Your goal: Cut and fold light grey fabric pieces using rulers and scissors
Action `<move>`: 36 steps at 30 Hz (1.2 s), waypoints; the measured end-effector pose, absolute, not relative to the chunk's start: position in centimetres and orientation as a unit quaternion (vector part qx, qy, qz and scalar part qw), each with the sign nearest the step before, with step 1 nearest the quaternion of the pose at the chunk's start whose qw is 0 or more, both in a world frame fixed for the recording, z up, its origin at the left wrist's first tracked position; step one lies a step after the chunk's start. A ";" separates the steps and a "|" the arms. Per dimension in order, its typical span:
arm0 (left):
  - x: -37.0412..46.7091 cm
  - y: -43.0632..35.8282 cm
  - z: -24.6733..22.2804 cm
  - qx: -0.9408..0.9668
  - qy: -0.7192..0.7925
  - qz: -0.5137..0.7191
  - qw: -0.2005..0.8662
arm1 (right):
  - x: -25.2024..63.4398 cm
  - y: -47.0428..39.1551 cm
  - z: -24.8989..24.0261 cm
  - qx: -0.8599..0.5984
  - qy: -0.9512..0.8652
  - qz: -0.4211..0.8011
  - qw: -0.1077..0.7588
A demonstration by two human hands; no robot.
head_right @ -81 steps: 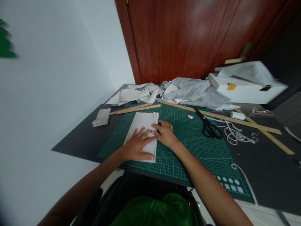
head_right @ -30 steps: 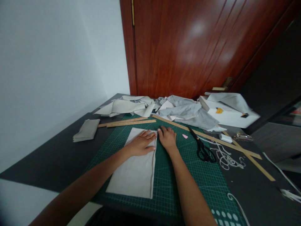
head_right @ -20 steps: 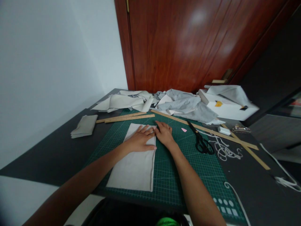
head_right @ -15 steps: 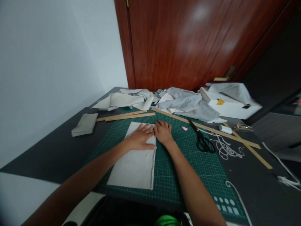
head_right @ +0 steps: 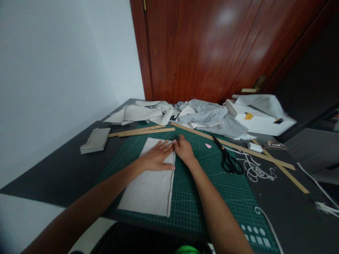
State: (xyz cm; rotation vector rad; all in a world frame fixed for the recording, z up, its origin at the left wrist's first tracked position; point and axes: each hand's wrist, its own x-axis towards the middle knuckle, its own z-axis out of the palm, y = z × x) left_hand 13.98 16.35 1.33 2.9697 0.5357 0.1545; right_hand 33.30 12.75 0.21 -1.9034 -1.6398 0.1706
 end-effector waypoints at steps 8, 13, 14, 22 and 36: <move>13.9 16.3 1.7 0.981 0.180 0.041 0.066 | 33.8 12.6 0.0 -0.744 -0.599 0.041 0.294; 13.9 16.2 1.8 0.981 0.180 0.041 0.067 | 33.4 12.4 0.0 -0.740 -0.593 0.036 0.316; 13.9 16.2 1.9 0.980 0.180 0.042 0.067 | 33.3 12.4 0.0 -0.735 -0.595 0.039 0.324; 13.7 16.0 1.7 0.982 0.162 0.071 0.065 | 32.3 12.6 0.0 -0.688 -0.585 0.080 0.423; 13.8 16.1 1.2 0.981 0.168 0.068 0.071 | 33.9 13.3 -0.3 -0.675 -0.545 0.134 0.479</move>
